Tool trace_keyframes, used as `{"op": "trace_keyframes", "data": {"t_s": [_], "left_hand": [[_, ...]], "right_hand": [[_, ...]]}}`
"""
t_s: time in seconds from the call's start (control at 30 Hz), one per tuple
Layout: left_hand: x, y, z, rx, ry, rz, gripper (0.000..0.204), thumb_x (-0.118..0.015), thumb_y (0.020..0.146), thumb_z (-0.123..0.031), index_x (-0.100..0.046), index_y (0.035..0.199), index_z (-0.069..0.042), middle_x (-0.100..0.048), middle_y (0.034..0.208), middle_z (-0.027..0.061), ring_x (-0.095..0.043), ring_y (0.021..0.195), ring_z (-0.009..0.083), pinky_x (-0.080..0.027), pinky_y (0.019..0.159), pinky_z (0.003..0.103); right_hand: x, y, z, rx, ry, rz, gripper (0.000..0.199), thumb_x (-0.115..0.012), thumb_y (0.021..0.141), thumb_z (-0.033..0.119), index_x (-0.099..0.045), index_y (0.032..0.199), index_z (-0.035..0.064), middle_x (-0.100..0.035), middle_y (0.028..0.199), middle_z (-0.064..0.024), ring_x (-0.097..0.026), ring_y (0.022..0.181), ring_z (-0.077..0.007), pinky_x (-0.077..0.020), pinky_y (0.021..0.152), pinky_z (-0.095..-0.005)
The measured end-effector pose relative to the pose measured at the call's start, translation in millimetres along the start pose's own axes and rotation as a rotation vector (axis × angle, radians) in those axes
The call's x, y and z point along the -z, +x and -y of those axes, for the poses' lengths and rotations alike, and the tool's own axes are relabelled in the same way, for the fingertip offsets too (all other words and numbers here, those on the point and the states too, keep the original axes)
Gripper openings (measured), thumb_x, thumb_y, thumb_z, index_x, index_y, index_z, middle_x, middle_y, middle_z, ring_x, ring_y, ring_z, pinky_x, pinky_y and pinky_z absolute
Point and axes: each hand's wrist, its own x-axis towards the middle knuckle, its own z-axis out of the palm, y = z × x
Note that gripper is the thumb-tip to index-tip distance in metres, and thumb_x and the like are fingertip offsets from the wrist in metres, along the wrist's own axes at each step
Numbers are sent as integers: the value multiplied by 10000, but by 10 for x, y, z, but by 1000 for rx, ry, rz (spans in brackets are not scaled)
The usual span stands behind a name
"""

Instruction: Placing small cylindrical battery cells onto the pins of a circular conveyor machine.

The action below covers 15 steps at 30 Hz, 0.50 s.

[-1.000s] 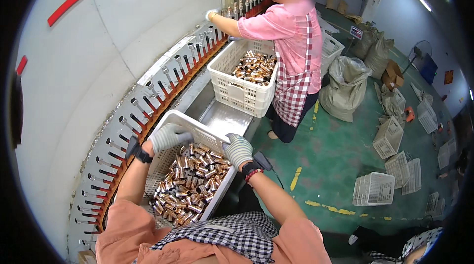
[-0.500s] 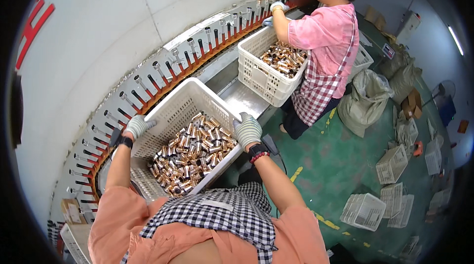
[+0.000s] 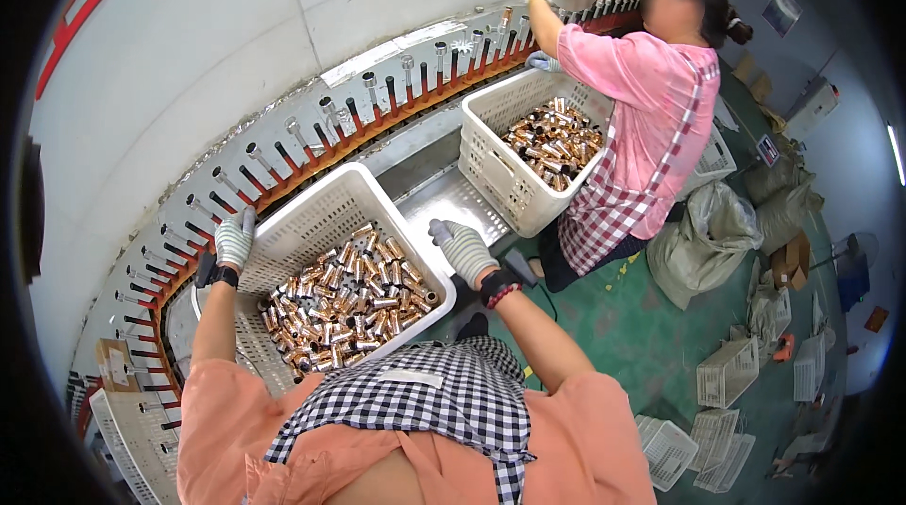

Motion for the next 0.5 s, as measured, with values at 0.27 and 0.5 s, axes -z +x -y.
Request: {"op": "trace_keyframes", "data": {"t_s": [0.27,0.5], "left_hand": [[-252,-94,-153,438,131,-212,455,-471,1020,-447,-744,1058,-86,-726,1009,222,-685,949,420,-522,841,515],[-409,-25,-115,508,218,-244,422,-502,999,-438,-752,1004,-98,-729,960,214,-690,909,414,-523,825,522]], "right_hand": [[804,1365,278,66,372,26,402,-596,1039,381,-706,1120,3,-722,958,-69,-654,834,-152,-537,795,-305],[1493,3155,747,297,256,-415,436,-703,979,276,-635,1310,2,-692,1156,-99,-611,1040,-227,-474,962,-337]]}}
